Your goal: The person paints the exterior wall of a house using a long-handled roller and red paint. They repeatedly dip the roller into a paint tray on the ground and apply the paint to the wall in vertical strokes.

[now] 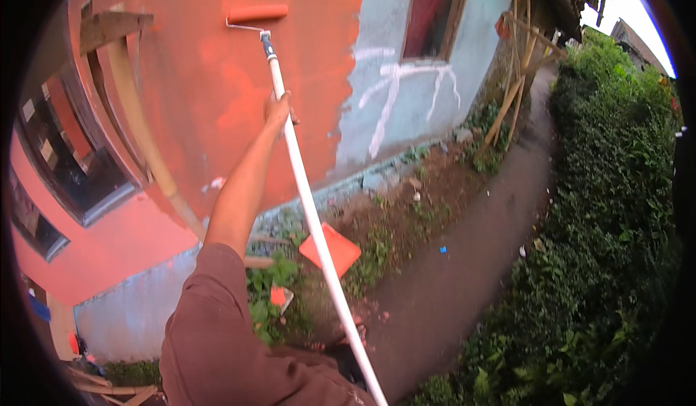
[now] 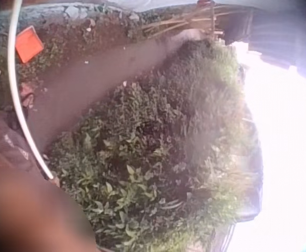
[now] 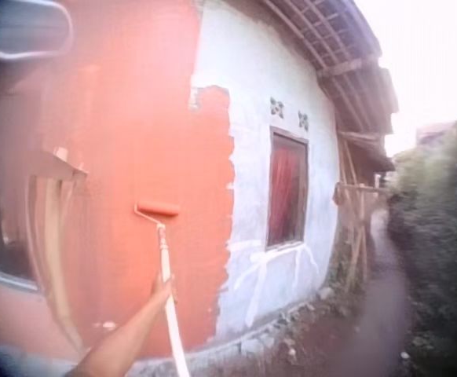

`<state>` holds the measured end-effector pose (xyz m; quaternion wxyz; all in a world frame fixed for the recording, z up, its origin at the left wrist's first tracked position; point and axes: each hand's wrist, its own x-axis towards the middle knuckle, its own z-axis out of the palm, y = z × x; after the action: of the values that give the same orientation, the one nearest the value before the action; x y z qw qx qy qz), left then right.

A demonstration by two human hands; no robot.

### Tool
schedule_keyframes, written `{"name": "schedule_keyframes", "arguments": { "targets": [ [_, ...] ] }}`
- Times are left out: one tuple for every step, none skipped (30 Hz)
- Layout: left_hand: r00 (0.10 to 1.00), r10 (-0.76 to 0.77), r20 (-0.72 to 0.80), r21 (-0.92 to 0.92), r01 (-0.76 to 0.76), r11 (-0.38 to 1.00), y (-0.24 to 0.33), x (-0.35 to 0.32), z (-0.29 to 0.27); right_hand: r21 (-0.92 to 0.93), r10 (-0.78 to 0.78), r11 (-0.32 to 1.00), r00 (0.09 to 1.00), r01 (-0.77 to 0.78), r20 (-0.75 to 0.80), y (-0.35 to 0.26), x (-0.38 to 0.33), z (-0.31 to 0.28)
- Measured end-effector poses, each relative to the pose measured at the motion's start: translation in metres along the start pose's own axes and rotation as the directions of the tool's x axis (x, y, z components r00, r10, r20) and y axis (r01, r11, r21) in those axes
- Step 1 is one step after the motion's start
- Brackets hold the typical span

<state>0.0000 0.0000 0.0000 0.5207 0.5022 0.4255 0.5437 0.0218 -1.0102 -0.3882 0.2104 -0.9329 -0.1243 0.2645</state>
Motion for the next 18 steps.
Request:
{"name": "schedule_keyframes", "arguments": {
  "targets": [
    [0.998, -0.06, -0.013, -0.004, 0.06, 0.998, -0.039, -0.013, -0.007, -0.033, -0.003, 0.999, 1.0, 0.003, -0.012, 0.044, -0.019, -0.01],
    [0.993, -0.118, -0.031, -0.014, 0.117, 0.993, -0.078, -0.028, -0.015, 0.018, 0.039, 0.999, 0.999, -0.039, 0.023, 0.084, -0.029, -0.022],
    [0.984, -0.177, 0.001, -0.042, 0.177, 0.983, -0.111, -0.053, 0.004, 0.161, 0.573, 0.762, 0.769, -0.627, 0.284, 0.096, -0.041, -0.022],
    [0.96, -0.275, -0.045, -0.109, 0.269, 0.957, -0.164, -0.078, -0.018, 0.203, 0.649, 0.651, 0.675, -0.731, 0.35, 0.15, -0.038, -0.063],
    [0.934, -0.353, -0.053, -0.125, 0.344, 0.931, -0.21, -0.095, -0.022, -0.046, 0.571, 0.817, 0.798, -0.574, 0.192, 0.172, -0.032, -0.069],
    [0.9, -0.431, -0.06, -0.141, 0.42, 0.897, -0.255, -0.115, -0.023, -0.327, 0.431, 0.863, 0.899, -0.386, 0.075, 0.19, -0.026, -0.08],
    [0.861, -0.5, -0.086, -0.173, 0.482, 0.859, -0.292, -0.144, -0.014, -0.601, 0.248, 0.777, 0.969, -0.188, 0.016, 0.204, -0.023, -0.102],
    [0.822, -0.559, -0.105, -0.189, 0.536, 0.823, -0.32, -0.174, -0.002, -0.616, 0.323, 0.744, 0.946, -0.256, -0.003, 0.215, -0.027, -0.118],
    [0.818, -0.568, -0.091, -0.159, 0.551, 0.819, -0.351, -0.201, 0.003, -0.635, 0.388, 0.708, 0.921, -0.309, -0.015, 0.218, -0.024, -0.136],
    [0.811, -0.582, -0.068, -0.134, 0.57, 0.81, -0.377, -0.232, 0.013, -0.652, 0.454, 0.663, 0.89, -0.367, -0.039, 0.219, -0.022, -0.159],
    [0.781, -0.617, -0.092, -0.127, 0.606, 0.786, -0.386, -0.267, 0.028, -0.662, 0.519, 0.615, 0.852, -0.429, -0.071, 0.22, -0.021, -0.176],
    [0.75, -0.651, -0.115, -0.139, 0.637, 0.758, -0.388, -0.306, 0.048, -0.687, 0.501, 0.606, 0.863, -0.402, -0.063, 0.227, -0.03, -0.212],
    [0.731, -0.671, -0.126, -0.125, 0.659, 0.742, -0.385, -0.333, 0.078, -0.699, 0.52, 0.603, 0.854, -0.385, -0.022, 0.219, -0.05, -0.23],
    [0.711, -0.69, -0.135, -0.146, 0.675, 0.724, -0.391, -0.357, 0.099, -0.672, 0.546, 0.614, 0.837, -0.414, -0.017, 0.218, -0.056, -0.266],
    [0.689, -0.708, -0.156, -0.16, 0.689, 0.707, -0.396, -0.381, 0.11, -0.65, 0.572, 0.624, 0.821, -0.434, 0.0, 0.22, -0.061, -0.297],
    [0.667, -0.724, -0.176, -0.173, 0.703, 0.69, -0.401, -0.404, 0.123, -0.684, 0.617, 0.593, 0.785, -0.425, 0.047, 0.22, -0.061, -0.33],
    [0.663, -0.741, -0.106, -0.174, 0.722, 0.67, -0.401, -0.424, 0.139, -0.705, 0.675, 0.566, 0.731, -0.427, 0.1, 0.211, -0.073, -0.349],
    [0.637, -0.767, -0.08, -0.176, 0.748, 0.64, -0.399, -0.44, 0.154, -0.727, 0.714, 0.545, 0.686, -0.419, 0.14, 0.211, -0.068, -0.368]
  ]
}}
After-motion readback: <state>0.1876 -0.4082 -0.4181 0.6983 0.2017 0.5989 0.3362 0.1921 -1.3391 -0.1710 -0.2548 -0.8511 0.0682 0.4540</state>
